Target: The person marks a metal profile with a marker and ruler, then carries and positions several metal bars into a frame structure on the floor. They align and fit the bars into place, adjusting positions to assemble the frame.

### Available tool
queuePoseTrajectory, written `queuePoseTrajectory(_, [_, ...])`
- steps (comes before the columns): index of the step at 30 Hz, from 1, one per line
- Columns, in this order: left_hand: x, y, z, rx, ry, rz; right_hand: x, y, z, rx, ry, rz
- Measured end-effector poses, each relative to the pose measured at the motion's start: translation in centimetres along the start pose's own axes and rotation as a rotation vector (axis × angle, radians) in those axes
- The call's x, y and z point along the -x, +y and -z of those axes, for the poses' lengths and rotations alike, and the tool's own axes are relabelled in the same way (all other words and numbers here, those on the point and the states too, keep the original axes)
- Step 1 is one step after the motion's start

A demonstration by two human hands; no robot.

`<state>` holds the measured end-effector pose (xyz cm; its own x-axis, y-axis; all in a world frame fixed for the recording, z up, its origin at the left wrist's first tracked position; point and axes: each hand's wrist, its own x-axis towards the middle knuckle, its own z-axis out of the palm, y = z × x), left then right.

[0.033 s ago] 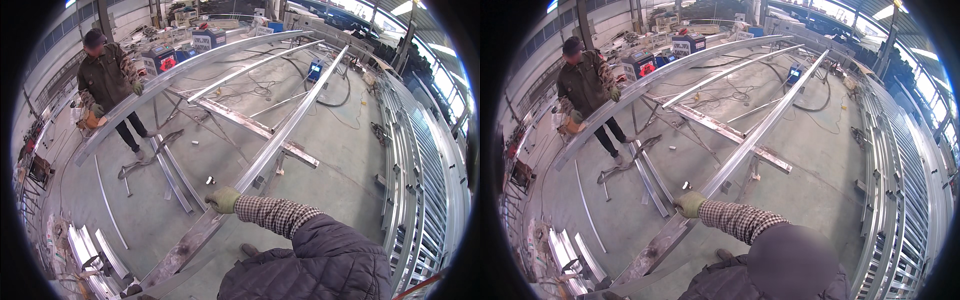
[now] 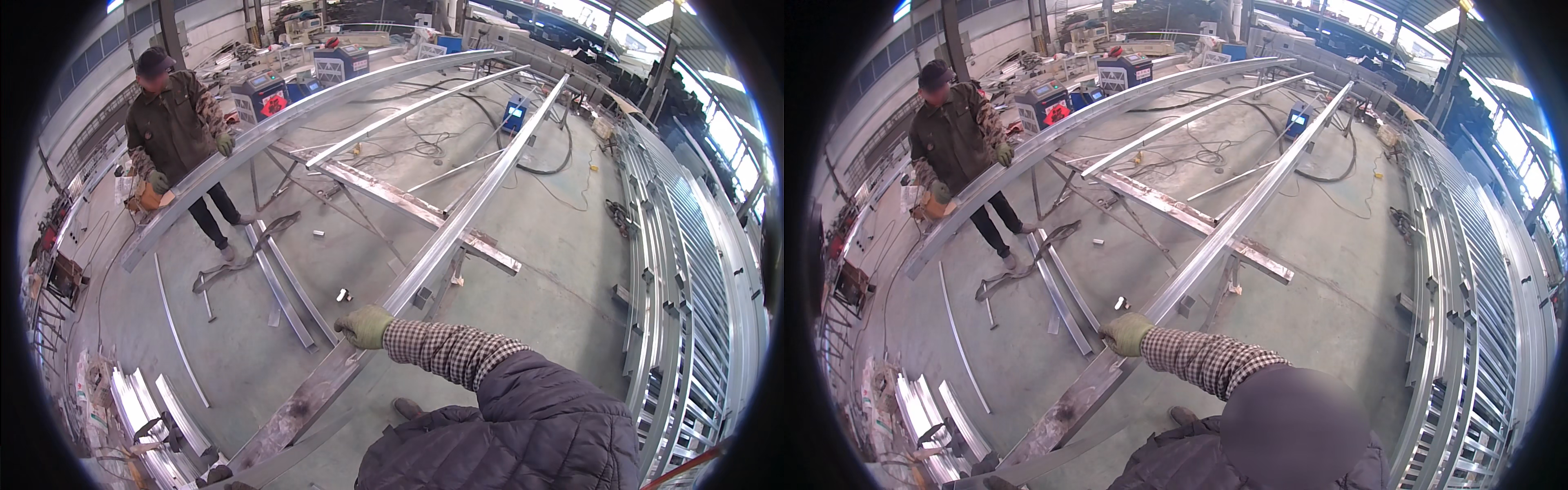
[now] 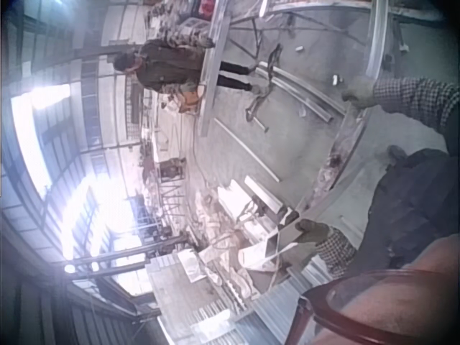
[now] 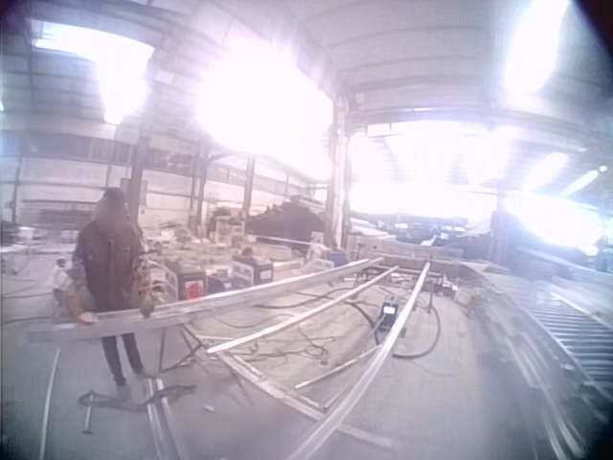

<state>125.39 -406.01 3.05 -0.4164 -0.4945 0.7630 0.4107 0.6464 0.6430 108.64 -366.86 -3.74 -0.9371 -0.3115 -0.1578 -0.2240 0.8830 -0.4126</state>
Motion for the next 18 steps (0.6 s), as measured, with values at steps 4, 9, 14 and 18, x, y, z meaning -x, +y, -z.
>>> queuePoseTrajectory(4, [-0.05, 0.01, -0.09, -0.002, -0.002, -0.003, 0.18, -0.03, 0.09, -0.025, 0.038, 0.022])
queuePoseTrajectory(9, [-0.04, 0.01, -0.19, -0.006, -0.004, 0.002, 0.37, -0.12, -0.17, -0.036, 0.126, 0.022])
queuePoseTrajectory(14, [-0.04, 0.08, -0.37, -0.006, -0.005, 0.007, 0.26, -0.33, -0.06, -0.007, 0.077, -0.008])
queuePoseTrajectory(18, [-0.13, 0.13, -0.1, -0.01, -0.005, 0.011, 0.31, -0.35, -0.02, -0.006, 0.1, -0.002])
